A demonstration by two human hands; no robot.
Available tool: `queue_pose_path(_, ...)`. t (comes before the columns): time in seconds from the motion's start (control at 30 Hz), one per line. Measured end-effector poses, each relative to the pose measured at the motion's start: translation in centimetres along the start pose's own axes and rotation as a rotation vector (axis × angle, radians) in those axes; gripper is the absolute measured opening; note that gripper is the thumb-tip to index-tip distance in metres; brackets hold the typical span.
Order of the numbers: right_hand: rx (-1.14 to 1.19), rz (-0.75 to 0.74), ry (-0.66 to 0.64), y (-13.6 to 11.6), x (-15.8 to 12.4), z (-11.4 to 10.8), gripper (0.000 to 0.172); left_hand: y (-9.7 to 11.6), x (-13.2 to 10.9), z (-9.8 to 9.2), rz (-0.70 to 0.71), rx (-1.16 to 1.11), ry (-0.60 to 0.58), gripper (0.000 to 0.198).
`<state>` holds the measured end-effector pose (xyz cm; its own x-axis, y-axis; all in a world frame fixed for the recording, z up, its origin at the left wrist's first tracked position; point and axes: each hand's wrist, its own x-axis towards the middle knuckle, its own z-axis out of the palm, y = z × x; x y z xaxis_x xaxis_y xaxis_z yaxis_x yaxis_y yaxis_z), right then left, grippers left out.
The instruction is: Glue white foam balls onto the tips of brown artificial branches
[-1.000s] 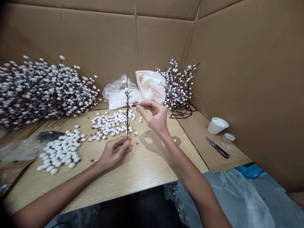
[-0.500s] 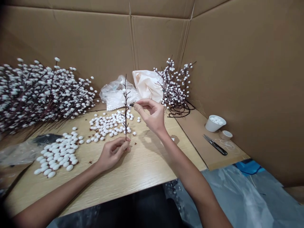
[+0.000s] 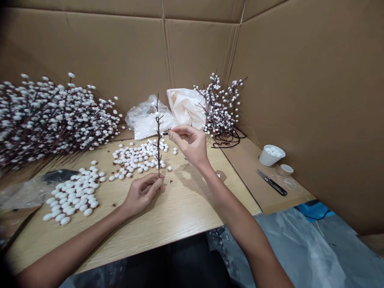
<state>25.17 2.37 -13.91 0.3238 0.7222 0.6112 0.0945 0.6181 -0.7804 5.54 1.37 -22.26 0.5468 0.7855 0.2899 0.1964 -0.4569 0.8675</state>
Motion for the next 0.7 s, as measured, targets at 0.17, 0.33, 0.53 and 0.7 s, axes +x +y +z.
queue_pose_path(0.17,0.154,0.096,-0.031,0.3,0.4,-0.4,0.014,0.2,0.0,0.0,-0.011,0.005,0.003,0.021)
queue_pose_path(0.33,0.252,0.102,0.004,0.7,1.0,-1.0,0.018,0.3,0.0,0.0,0.004,0.033,-0.006,0.021)
queue_pose_path(0.53,0.090,-0.010,0.174,1.1,1.3,-1.4,0.021,0.3,0.1,0.1,-0.025,0.003,-0.009,0.024)
queue_pose_path(0.7,0.008,-0.123,0.256,0.8,1.1,-1.3,0.013,0.6,0.1,0.1,-0.025,0.012,-0.053,0.024)
